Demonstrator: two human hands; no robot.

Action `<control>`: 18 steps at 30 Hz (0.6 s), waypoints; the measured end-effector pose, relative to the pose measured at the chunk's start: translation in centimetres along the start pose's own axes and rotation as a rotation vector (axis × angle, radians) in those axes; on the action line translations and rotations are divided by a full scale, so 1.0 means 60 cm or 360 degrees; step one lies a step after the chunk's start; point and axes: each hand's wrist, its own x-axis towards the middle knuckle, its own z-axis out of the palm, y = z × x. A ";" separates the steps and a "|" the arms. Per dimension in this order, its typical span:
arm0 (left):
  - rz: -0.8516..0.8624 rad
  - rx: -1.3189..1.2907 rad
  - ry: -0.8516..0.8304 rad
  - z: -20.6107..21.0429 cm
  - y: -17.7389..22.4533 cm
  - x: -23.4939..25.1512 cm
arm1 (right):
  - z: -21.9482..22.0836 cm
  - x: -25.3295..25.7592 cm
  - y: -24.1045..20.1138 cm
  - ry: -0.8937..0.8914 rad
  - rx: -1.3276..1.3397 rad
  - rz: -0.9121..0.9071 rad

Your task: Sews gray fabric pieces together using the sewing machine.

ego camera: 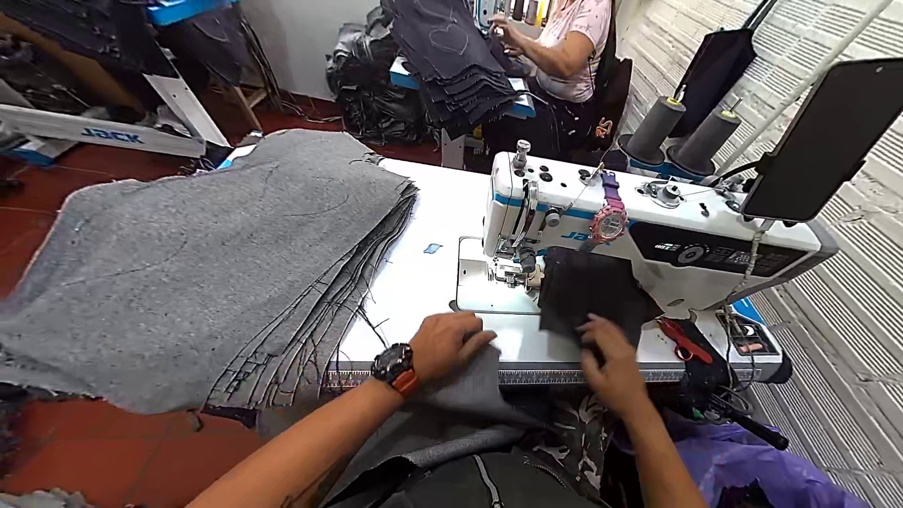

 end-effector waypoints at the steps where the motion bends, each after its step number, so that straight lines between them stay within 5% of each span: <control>1: 0.0142 -0.0109 0.0073 0.010 0.010 -0.016 | 0.026 -0.022 -0.017 -0.0125 0.0135 -0.0047; 4: 0.0254 -0.0226 0.0271 0.017 0.053 -0.055 | 0.085 -0.049 -0.086 -0.0323 0.0246 -0.0348; 7: -0.0160 0.0183 0.0186 -0.006 0.074 -0.070 | 0.105 -0.033 -0.144 -0.0568 0.0508 -0.0608; 9: -0.0456 0.0307 -0.0023 -0.015 0.056 -0.082 | 0.120 -0.020 -0.142 -0.0469 0.0749 -0.0624; 12: -0.0510 0.0370 0.0020 -0.019 0.038 -0.107 | 0.097 0.016 -0.114 -0.0015 0.0519 0.0017; 15: -0.0529 0.0398 0.0119 -0.005 0.047 -0.119 | 0.060 0.069 -0.094 -0.0236 0.0272 0.0792; 18: -0.0575 0.0422 0.0156 0.013 0.060 -0.100 | 0.069 0.097 -0.093 -0.0381 0.0256 0.0776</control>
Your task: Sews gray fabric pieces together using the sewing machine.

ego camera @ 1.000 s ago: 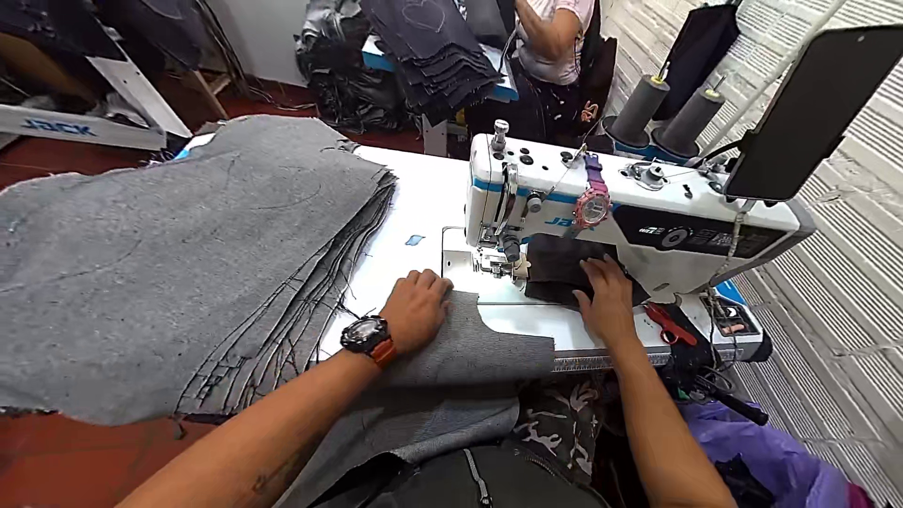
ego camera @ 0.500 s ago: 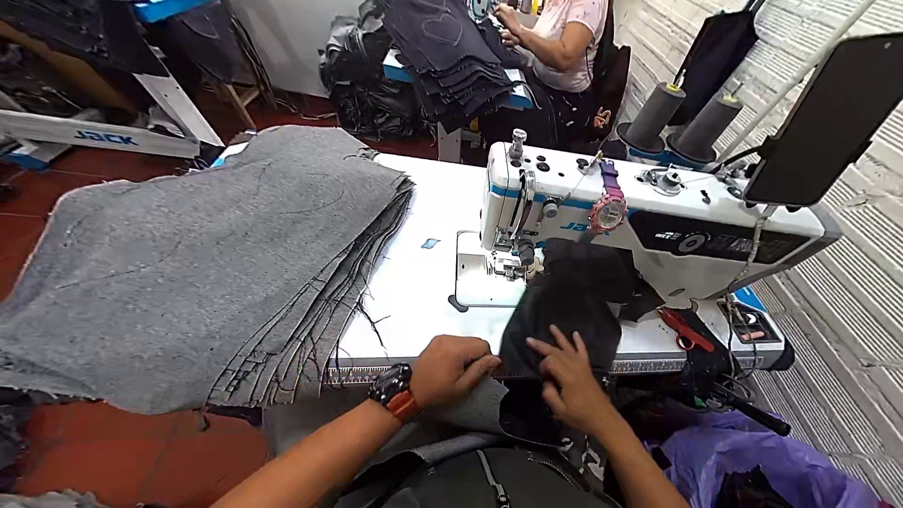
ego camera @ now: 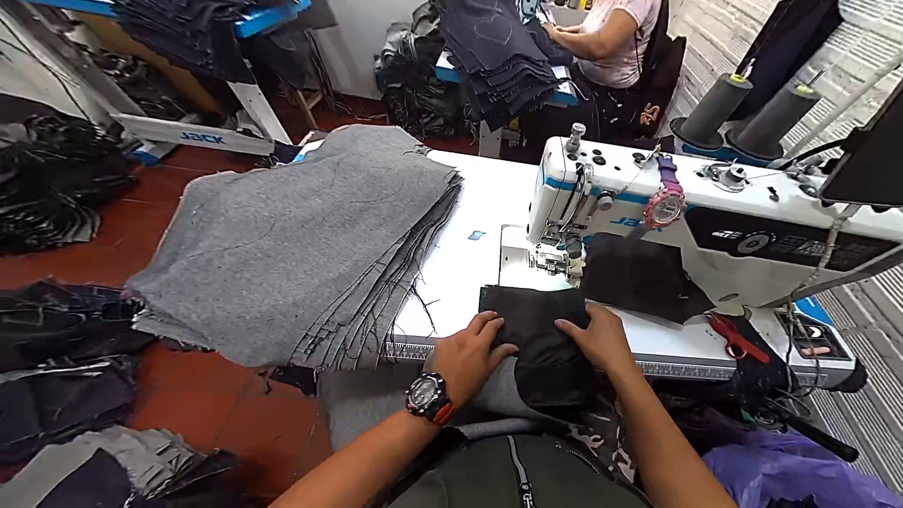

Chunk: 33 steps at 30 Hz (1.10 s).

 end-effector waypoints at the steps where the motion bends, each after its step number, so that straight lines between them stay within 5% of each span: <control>1: 0.0002 -0.0016 0.0023 0.006 0.007 0.006 | 0.006 0.003 0.000 0.0080 0.0003 -0.0131; 4: -0.0042 -0.0050 0.0035 0.011 0.017 0.021 | 0.013 0.006 0.010 0.0605 -0.0217 -0.0709; 6: -0.0088 0.0014 0.0043 0.010 0.015 0.022 | -0.004 0.000 0.007 0.0710 -0.0345 -0.0988; 8: -0.0085 0.0093 0.0096 0.013 0.015 0.022 | -0.021 -0.030 -0.015 0.0459 -0.0322 -0.1075; 10: -0.0193 -0.0065 0.0029 0.006 0.023 0.022 | -0.038 -0.062 -0.051 -0.0133 -0.0068 -0.1053; 12: -0.0443 -0.0814 0.0153 0.006 0.027 0.011 | -0.033 -0.057 -0.072 -0.0611 0.0255 -0.1097; 14: -0.0400 -0.1197 0.0312 0.020 0.025 0.005 | 0.003 -0.031 -0.066 -0.0468 0.0417 -0.1091; 17: -0.0238 -0.0657 -0.0056 -0.002 0.014 0.023 | 0.064 0.001 -0.044 -0.0203 0.0401 -0.0997; 23: 0.0297 -0.0070 -0.0845 -0.101 -0.036 0.014 | 0.095 0.025 -0.031 -0.0183 -0.0053 -0.1052; 27: 0.1085 -0.0450 -0.0164 -0.201 0.005 0.012 | 0.101 0.018 -0.040 -0.0103 -0.0159 -0.1044; 30: 0.0924 -0.0327 0.0117 -0.214 0.038 0.094 | 0.116 0.008 -0.038 0.0063 -0.0084 -0.1140; 33: 0.0429 -0.0141 -0.0462 -0.115 0.006 0.193 | 0.155 0.020 -0.016 0.0141 0.0016 -0.1149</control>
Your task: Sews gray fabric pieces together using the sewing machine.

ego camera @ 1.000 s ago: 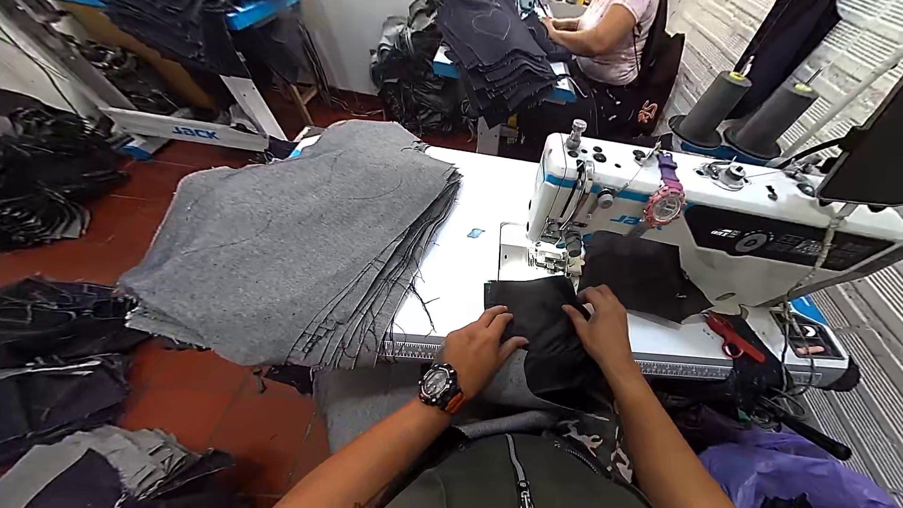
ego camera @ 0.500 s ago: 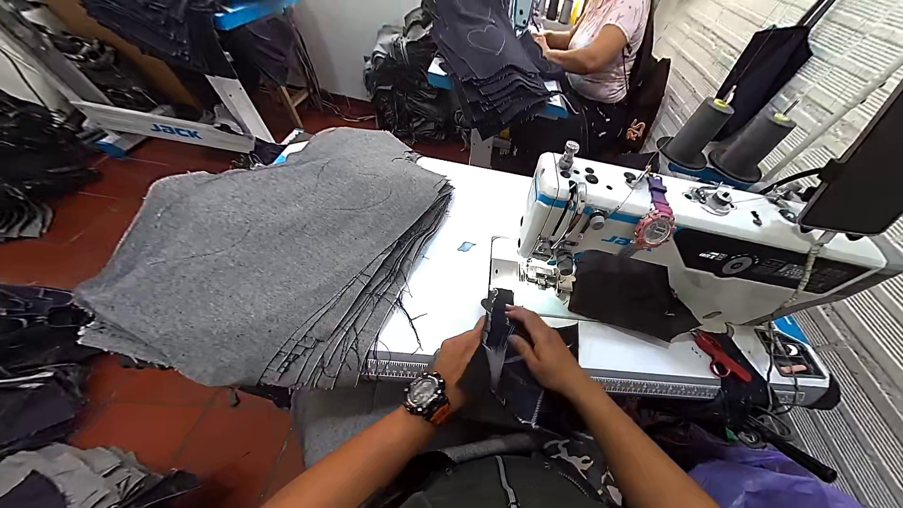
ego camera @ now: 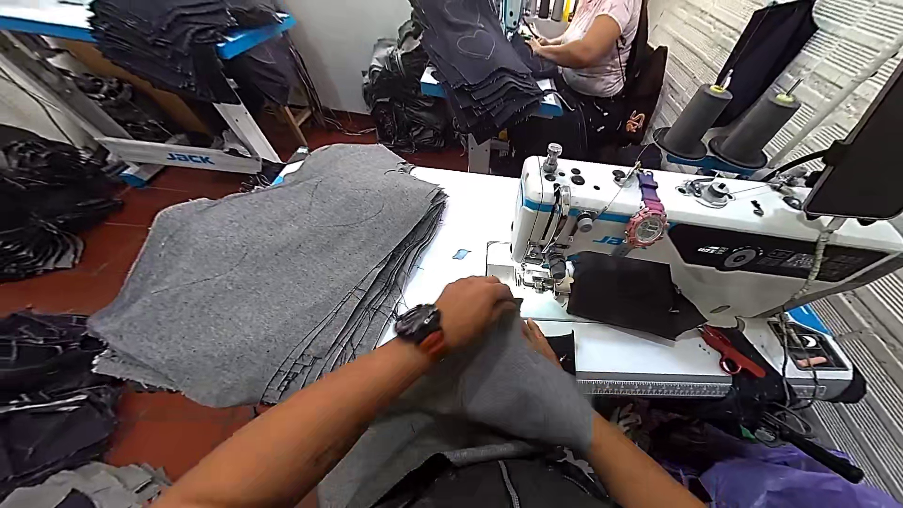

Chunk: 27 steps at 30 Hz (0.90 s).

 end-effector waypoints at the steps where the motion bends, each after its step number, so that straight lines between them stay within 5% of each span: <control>1: -0.0180 -0.0030 -0.0179 0.027 -0.023 0.024 | 0.005 0.004 0.006 -0.0129 0.0015 0.0107; 5: -0.0514 -0.0141 -0.0076 0.061 -0.027 0.040 | -0.088 0.073 0.002 -0.0831 0.0505 0.0652; 7: -0.0691 -0.0143 -0.0043 0.063 -0.011 0.035 | -0.117 0.047 0.001 -0.0425 0.0760 0.0534; 9: -0.0816 -0.0103 -0.0050 0.060 0.000 0.037 | -0.091 0.029 0.039 0.0057 0.0933 -0.0098; 11: -0.0865 -0.0068 -0.0048 0.063 0.004 0.039 | -0.079 0.033 0.062 0.0117 0.0988 -0.0346; 19: -0.0968 -0.0039 -0.0182 0.062 0.010 0.053 | -0.128 0.055 0.017 -0.0479 0.1130 0.0807; 21: -0.0970 -0.0015 -0.0200 0.060 0.015 0.055 | -0.137 0.062 0.008 -0.0583 0.1072 0.0907; 27: -0.0980 0.0057 -0.0189 0.067 0.035 0.051 | -0.087 0.008 0.046 0.0053 0.0819 0.0269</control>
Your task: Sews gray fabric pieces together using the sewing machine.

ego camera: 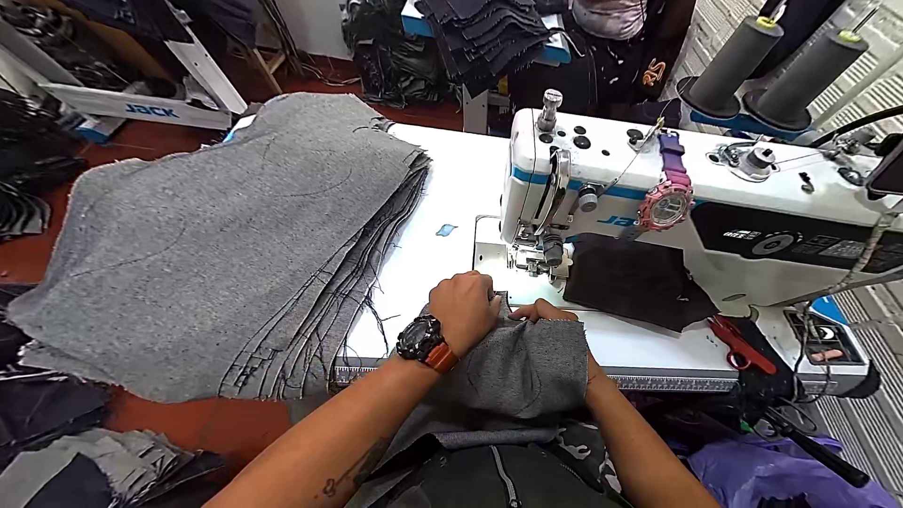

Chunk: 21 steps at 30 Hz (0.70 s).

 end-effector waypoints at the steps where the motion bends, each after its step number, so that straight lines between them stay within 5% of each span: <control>1: 0.0001 -0.0002 0.0006 0.001 0.000 0.000 | 0.001 -0.001 -0.003 0.0039 -0.0006 -0.0031; 9: -0.0020 0.0027 -0.0047 -0.002 0.006 -0.001 | 0.012 -0.012 0.001 0.0161 -0.0256 0.0029; 12: -0.0010 -0.0129 0.0077 0.007 0.002 -0.005 | 0.008 0.005 -0.014 -0.0091 -0.0601 0.0286; 16: 0.0345 -0.0071 0.0505 0.054 -0.021 -0.004 | 0.013 0.006 -0.031 -0.0079 -0.0781 0.0327; 21: 0.0855 0.0291 0.0545 0.068 -0.041 -0.027 | 0.020 -0.016 0.011 0.0204 -0.0623 -0.0066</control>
